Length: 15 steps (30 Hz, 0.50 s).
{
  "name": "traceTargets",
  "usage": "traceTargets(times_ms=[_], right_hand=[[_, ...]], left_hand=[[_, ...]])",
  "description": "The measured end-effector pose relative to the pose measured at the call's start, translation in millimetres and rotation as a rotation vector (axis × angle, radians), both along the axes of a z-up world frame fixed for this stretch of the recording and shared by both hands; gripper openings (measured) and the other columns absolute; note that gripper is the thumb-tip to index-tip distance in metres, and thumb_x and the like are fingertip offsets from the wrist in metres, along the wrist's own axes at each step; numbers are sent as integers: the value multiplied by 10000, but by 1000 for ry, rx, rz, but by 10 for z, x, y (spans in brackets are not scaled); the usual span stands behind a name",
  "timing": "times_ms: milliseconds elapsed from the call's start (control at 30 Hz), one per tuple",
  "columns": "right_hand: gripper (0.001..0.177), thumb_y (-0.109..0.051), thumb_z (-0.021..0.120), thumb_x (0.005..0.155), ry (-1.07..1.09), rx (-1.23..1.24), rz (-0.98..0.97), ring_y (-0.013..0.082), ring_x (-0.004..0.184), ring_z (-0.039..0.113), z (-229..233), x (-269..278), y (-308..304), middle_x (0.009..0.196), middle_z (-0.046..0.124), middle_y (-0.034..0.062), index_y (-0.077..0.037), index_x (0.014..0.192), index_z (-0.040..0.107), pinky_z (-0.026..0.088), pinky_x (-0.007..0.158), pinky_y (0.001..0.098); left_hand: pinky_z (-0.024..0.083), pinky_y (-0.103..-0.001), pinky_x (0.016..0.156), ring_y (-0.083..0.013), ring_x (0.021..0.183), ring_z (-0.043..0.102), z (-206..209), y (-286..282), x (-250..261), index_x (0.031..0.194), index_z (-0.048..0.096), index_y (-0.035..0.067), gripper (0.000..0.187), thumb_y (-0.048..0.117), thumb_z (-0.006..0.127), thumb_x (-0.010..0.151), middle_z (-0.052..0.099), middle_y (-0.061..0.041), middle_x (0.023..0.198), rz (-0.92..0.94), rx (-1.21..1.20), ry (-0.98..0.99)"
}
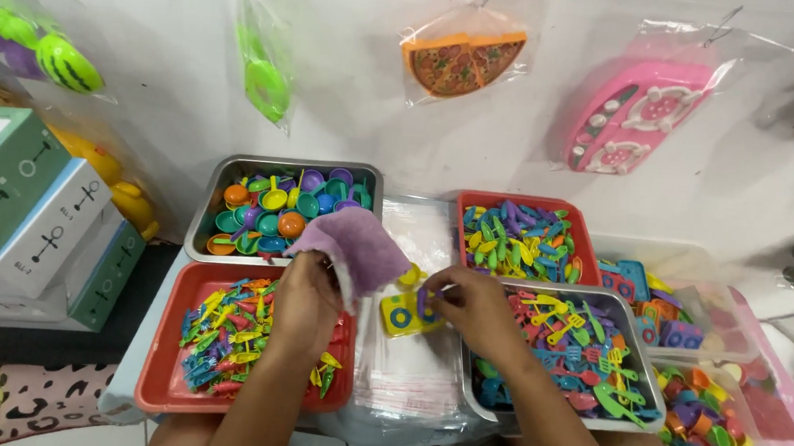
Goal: Packing small plastic toy components into individual plastic bags.
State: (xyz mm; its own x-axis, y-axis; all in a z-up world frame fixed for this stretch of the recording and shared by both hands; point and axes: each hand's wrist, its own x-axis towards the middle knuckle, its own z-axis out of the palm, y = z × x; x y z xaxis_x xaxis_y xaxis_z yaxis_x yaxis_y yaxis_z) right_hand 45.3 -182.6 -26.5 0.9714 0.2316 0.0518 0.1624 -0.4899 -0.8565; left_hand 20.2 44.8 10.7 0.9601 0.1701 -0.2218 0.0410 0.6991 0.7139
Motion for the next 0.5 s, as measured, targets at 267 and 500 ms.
traceTargets(times_ms=[267, 500], right_hand=[[247, -127, 772, 887, -195, -251, -63, 395, 1012, 736, 548, -48, -199, 1104, 740, 153, -91, 1131, 773, 624, 826, 448], [221, -183, 754, 882, -42, -674, -23, 385, 920, 724, 466, -121, -690, 940, 737, 136, -131, 1093, 800, 595, 772, 476]], left_hand=[[454, -316, 736, -191, 806, 568, 201, -74, -107, 940, 734, 93, 197, 198, 569, 927, 611, -54, 839, -7, 32, 158], [438, -358, 697, -234, 794, 528, 205, -59, -144, 853, 694, 53, 157, 120, 566, 915, 557, -84, 800, 5, 88, 112]])
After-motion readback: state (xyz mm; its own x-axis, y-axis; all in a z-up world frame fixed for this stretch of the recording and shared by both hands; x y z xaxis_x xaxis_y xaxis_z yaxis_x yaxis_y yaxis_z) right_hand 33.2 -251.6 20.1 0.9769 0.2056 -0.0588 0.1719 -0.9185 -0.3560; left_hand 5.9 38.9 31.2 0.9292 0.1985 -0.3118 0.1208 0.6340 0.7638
